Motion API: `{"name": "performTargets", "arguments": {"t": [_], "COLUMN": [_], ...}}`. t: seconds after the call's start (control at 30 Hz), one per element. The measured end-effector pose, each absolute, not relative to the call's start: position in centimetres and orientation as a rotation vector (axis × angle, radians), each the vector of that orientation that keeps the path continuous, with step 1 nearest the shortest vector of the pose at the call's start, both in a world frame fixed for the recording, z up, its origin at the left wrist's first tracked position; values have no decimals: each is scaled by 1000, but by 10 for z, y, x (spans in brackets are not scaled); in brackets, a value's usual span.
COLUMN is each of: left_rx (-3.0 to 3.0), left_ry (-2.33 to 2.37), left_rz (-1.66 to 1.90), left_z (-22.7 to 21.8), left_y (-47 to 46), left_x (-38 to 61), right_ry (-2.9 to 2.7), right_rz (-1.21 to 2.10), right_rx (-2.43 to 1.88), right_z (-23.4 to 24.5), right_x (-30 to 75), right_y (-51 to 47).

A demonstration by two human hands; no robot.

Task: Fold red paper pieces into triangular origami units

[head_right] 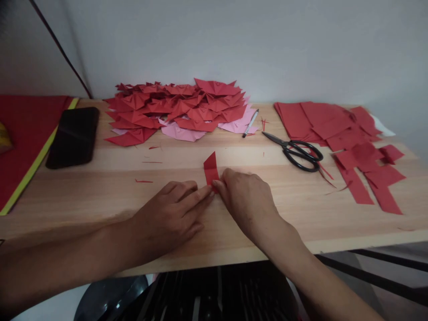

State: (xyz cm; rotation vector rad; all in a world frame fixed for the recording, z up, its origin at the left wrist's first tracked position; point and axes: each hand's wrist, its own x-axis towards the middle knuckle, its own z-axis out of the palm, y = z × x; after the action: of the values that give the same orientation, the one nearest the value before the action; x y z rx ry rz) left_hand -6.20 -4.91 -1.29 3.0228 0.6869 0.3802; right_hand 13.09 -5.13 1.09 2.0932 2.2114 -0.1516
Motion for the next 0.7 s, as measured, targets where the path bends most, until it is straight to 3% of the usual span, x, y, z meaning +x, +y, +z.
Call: {"name": "performTargets", "arguments": {"t": [0.27,0.47,0.7], "left_rx": [3047,3048,3045], "left_ry": [654,668,669], "left_rz": [353,341,305], "left_z": [-11,-12,-11], "left_y": [-49,-50,-50], "left_x": [-62,-63,-63], "right_ry": [2478,2337,2161], "right_rz": [-399,-80,-76], "right_rx": [2185,2193,2147], "right_z": [8,3,6], "right_x": [139,131,128], "right_y": [-65,-66,-58]}}
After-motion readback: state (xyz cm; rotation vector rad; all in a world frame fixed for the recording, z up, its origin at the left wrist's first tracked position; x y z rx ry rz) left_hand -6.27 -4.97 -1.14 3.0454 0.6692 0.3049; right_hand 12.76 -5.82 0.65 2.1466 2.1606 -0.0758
